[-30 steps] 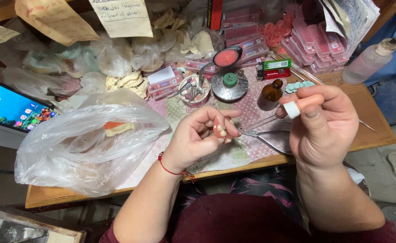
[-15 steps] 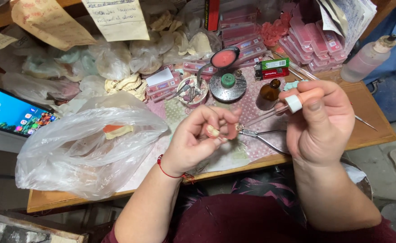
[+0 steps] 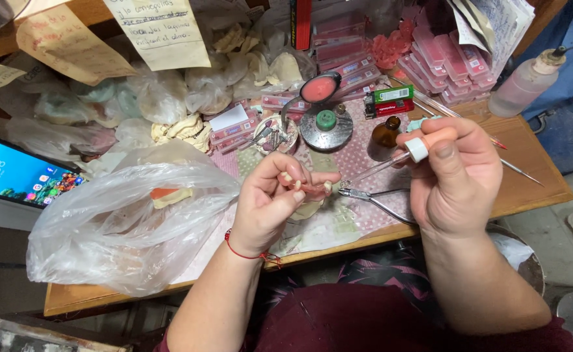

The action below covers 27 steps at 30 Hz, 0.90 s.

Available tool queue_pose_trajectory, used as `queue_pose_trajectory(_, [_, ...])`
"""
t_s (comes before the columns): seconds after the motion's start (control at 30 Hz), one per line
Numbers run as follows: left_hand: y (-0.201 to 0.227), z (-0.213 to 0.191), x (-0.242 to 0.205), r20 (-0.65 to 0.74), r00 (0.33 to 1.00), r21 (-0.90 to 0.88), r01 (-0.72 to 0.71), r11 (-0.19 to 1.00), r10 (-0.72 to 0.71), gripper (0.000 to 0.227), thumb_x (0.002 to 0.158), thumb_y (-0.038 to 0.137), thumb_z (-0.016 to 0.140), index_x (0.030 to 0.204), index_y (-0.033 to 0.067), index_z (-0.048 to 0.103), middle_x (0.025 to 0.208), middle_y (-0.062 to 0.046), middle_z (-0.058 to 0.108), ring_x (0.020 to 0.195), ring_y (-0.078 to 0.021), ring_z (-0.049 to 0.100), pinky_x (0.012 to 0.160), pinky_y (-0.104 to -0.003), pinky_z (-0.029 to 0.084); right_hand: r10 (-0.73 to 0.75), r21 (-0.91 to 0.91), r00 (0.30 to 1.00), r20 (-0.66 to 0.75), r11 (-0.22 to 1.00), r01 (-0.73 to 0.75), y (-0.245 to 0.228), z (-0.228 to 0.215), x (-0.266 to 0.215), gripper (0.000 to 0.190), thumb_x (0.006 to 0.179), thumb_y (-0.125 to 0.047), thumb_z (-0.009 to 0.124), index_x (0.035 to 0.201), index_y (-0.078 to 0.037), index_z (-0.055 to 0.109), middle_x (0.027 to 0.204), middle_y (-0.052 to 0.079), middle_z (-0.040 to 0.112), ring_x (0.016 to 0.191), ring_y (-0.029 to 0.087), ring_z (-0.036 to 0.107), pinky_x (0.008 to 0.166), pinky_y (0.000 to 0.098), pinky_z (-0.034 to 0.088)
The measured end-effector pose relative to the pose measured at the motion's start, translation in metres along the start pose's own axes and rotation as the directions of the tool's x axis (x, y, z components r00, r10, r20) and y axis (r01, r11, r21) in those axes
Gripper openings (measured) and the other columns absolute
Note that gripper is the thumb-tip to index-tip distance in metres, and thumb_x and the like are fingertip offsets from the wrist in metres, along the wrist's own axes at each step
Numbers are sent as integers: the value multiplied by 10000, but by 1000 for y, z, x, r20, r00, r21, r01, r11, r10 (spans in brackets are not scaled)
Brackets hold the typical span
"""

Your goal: The person assembles a dental prosthesis by placing a pink gum piece into a green mold and adjusting it with their fingers. They then use a metal tool to refine the edges and apply a substance from a small bottle to the prosthesis before placing it into a plastic bag.

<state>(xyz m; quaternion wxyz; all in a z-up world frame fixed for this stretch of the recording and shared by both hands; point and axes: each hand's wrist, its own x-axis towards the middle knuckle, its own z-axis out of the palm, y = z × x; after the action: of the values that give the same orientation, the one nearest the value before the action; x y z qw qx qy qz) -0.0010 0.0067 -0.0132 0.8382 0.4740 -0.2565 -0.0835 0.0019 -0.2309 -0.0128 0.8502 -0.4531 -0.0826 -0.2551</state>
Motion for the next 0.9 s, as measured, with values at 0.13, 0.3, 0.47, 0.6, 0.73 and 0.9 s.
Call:
queue_pose_trajectory(0.13, [1,0,0,30,1000,6,6,1000,-6,158,991,-33,577,1072,82,505,983,-66,517,1242,-519,653,939,-372,590,15,10,1000,-2,1000,-15,2,6,0,442,875,-308,860,1114,12,671,902,123,730,859,246,775,767,275,631])
queue_pose_trajectory(0.3, [2,-1,1,78,997,-14,7,1000,-6,173,983,-30,595,1080,90,516,953,-51,479,1192,-432,669,1055,-436,557,16,-113,994,104,994,-4,1,13,-2,404,935,-286,789,1155,23,652,930,142,734,858,217,759,890,313,640])
queue_pose_trajectory(0.47, [0,-1,0,31,999,32,21,999,-22,170,976,-14,625,1087,72,528,979,-69,522,1067,-299,696,914,-334,594,28,-95,994,109,995,-18,-1,11,-1,395,939,-290,791,1158,9,655,939,149,731,797,232,746,830,315,639])
queue_pose_trajectory(0.6, [1,0,1,44,999,39,12,999,-14,177,984,-15,625,1084,86,520,960,-35,498,1088,-353,722,1053,-407,559,-10,-78,996,94,997,17,-3,11,5,344,942,-275,802,1133,-20,673,983,172,746,762,213,736,722,281,648])
queue_pose_trajectory(0.73, [4,6,6,33,999,12,-3,1000,3,158,971,48,669,1009,105,526,886,-32,563,840,-111,652,1160,-630,497,-192,-188,980,46,962,197,-10,-14,32,319,991,-298,803,1116,-46,654,960,123,700,775,195,711,696,301,674])
queue_pose_trajectory(0.9, [-1,3,4,-156,987,100,-9,995,24,151,1017,77,633,1000,110,486,848,-90,761,965,-257,762,1060,-476,577,-435,-486,885,164,746,456,-12,-49,67,339,1089,-211,793,1238,39,620,1141,178,683,1051,261,741,945,306,608])
